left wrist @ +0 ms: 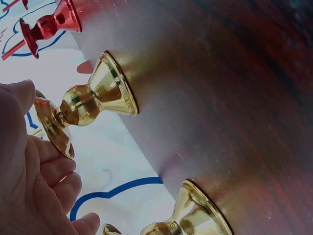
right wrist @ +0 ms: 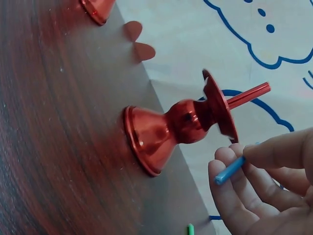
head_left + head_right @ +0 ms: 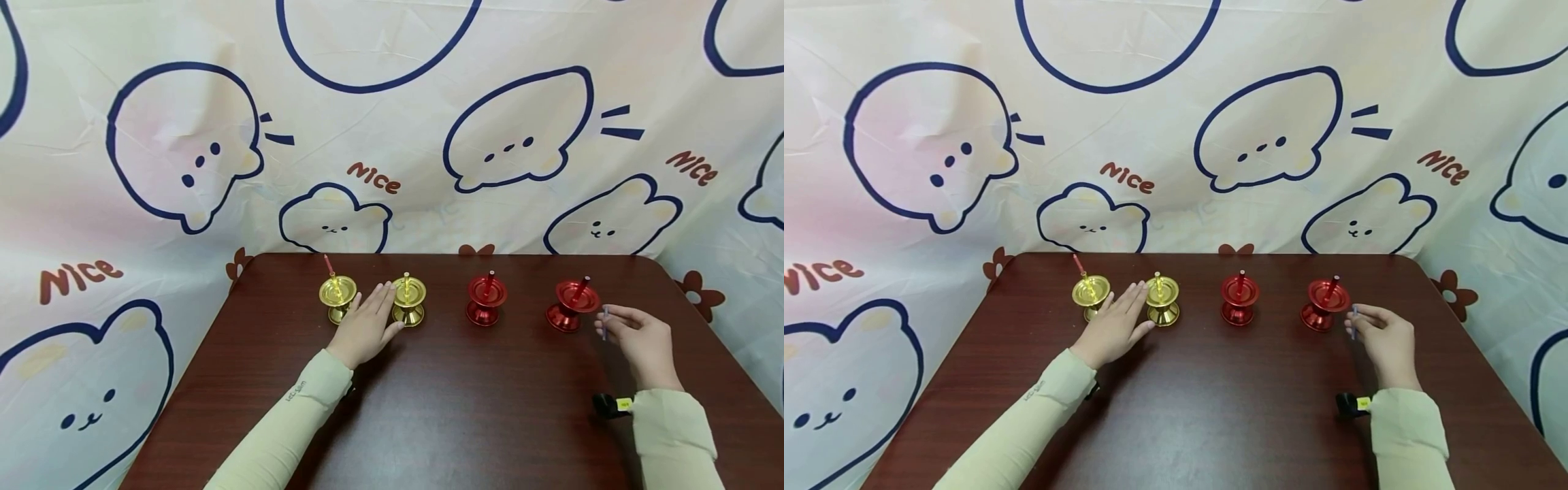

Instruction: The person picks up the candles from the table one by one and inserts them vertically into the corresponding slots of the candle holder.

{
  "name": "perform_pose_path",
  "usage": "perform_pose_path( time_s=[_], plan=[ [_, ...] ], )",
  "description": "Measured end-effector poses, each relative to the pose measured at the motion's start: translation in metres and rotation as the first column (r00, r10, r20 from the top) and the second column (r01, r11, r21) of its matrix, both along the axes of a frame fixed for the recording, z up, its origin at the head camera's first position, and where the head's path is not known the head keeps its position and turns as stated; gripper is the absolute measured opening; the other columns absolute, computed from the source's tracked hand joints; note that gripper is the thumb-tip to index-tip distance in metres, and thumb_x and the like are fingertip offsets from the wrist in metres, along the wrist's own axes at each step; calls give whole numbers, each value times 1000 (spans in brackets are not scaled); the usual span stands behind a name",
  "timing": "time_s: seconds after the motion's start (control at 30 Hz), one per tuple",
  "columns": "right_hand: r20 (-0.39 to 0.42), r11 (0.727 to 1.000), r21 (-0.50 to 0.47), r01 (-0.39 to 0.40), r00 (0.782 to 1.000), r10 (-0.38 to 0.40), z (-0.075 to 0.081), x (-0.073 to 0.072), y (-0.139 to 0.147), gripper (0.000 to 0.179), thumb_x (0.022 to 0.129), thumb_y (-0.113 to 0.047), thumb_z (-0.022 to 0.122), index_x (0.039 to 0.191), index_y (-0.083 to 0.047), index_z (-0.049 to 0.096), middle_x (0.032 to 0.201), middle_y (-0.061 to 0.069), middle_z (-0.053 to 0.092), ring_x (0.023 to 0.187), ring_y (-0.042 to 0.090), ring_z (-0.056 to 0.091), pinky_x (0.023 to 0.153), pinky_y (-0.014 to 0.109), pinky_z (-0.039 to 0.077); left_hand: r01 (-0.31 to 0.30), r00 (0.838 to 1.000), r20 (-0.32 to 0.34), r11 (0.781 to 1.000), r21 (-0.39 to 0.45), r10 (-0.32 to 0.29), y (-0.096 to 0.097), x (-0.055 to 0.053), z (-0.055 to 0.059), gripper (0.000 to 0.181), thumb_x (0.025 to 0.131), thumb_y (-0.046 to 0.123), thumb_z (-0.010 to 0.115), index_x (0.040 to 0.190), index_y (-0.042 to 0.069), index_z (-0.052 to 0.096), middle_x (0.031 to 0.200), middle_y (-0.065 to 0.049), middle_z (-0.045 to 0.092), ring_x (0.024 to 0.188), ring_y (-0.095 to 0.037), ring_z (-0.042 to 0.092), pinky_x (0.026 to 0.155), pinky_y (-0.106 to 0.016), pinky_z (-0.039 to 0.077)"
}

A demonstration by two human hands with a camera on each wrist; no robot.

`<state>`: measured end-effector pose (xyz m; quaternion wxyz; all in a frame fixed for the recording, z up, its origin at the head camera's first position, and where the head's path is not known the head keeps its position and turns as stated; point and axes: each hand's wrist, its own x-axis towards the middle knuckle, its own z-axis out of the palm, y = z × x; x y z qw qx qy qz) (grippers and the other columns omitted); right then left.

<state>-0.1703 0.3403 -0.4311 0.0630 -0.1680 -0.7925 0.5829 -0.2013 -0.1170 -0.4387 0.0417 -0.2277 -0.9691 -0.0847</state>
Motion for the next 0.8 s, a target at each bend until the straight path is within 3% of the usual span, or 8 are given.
perform_pose_path(
  time_s=[0.2,0.53,0.8],
  plan=[
    [-32,999,-46,12,999,-14,9,5,-6,41,101,-14,63,135,7,55,83,-20,69,74,-1,71,69,18,58,5,1000,-11,1000,-7,-5,0,-1,-1,71,106,43,51,160,4,29,165,-13,28,153,-27,25,119,-57,24],
    [-55,998,51,-33,998,36,18,9,-22,47,102,-22,64,139,5,56,93,-17,71,83,2,72,73,18,57,14,1000,-9,1000,12,-14,0,1,-1,71,105,42,53,158,1,30,164,-15,29,152,-29,25,119,-58,25],
    [-69,995,37,-91,993,94,19,7,-37,46,102,-19,63,139,7,54,95,-16,70,85,1,72,76,16,56,24,1000,-21,1000,13,-23,-1,0,-3,71,104,41,55,158,0,31,164,-16,29,152,-30,26,118,-58,27]
  ],
)
